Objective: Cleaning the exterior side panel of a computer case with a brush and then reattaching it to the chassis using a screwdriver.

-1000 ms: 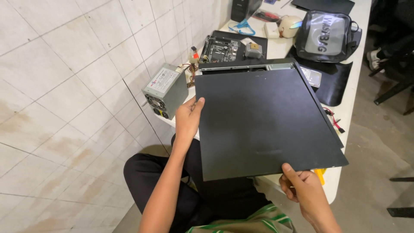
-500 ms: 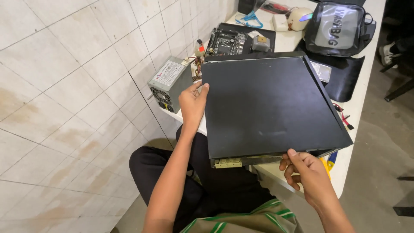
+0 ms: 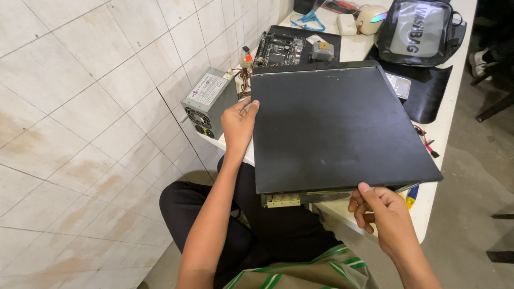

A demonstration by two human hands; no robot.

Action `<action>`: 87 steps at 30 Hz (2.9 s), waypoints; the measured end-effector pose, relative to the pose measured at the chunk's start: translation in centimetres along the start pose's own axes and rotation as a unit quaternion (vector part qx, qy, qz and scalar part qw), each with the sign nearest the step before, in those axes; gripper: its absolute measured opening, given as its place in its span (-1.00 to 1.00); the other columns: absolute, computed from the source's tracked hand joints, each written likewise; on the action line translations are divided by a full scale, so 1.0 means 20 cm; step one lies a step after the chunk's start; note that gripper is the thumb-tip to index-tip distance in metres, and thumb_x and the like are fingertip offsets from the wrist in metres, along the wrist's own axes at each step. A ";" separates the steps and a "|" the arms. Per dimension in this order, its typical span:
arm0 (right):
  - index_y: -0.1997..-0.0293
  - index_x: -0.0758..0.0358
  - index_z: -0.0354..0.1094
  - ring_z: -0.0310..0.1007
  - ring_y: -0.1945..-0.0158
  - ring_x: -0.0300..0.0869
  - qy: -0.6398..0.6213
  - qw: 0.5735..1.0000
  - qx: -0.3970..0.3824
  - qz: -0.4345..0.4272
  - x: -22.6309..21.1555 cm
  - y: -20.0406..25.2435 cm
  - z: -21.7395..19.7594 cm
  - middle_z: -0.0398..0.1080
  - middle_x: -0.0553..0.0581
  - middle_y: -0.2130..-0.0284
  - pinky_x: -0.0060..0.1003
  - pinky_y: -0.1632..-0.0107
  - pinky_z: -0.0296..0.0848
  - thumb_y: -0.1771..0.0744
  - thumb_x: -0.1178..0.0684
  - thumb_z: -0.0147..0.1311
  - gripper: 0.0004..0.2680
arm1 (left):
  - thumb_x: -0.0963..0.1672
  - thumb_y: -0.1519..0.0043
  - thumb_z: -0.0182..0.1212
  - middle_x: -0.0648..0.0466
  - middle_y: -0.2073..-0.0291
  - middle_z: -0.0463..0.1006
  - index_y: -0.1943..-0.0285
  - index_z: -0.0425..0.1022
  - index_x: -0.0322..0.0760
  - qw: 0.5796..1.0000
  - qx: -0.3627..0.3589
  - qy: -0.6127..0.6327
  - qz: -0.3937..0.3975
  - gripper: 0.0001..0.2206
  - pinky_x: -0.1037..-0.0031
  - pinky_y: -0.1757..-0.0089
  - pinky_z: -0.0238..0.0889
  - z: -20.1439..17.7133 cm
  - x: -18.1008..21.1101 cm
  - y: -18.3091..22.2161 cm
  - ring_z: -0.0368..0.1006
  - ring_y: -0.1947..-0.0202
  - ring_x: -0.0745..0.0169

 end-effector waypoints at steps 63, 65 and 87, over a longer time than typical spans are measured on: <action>0.42 0.42 0.43 0.21 0.90 -0.10 -0.025 0.997 0.002 -0.078 0.12 -0.13 -0.04 0.30 0.28 0.83 -0.33 0.74 0.20 -0.43 0.03 0.02 -0.72 | -0.19 -0.24 0.33 0.26 0.81 0.23 -0.01 0.65 -0.43 0.990 0.077 0.122 0.006 -0.80 0.63 0.60 0.04 0.10 -0.07 -0.01 0.17 0.73 0.57; 0.37 0.44 0.41 0.17 0.89 -0.13 -0.052 0.995 -0.002 -0.080 0.08 -0.12 -0.04 0.29 0.26 0.81 -0.33 0.72 0.20 -0.45 0.01 -0.05 -0.71 | -0.22 -0.25 0.30 0.29 0.80 0.19 -0.01 0.67 -0.38 0.991 0.075 0.110 0.018 -0.81 0.66 0.60 0.03 0.09 -0.01 0.01 0.15 0.72 0.59; 0.10 0.43 0.45 0.40 0.09 -0.05 0.279 0.813 0.245 -0.448 -0.01 -0.18 -0.51 0.45 0.22 0.21 -0.15 -0.09 0.33 -0.55 0.21 0.12 -0.87 | 0.10 -0.27 0.29 0.29 0.62 -0.04 -0.21 0.56 -0.29 0.946 -0.034 0.041 0.319 -0.50 0.51 0.44 -0.12 -0.23 -0.15 0.68 -0.14 0.57 0.49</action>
Point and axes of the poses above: each hand's wrist, its own y-axis away from the middle knuckle, its own z-axis out of the palm, x = y × z, the point moved 2 cm from there along -y, towards the middle knuckle
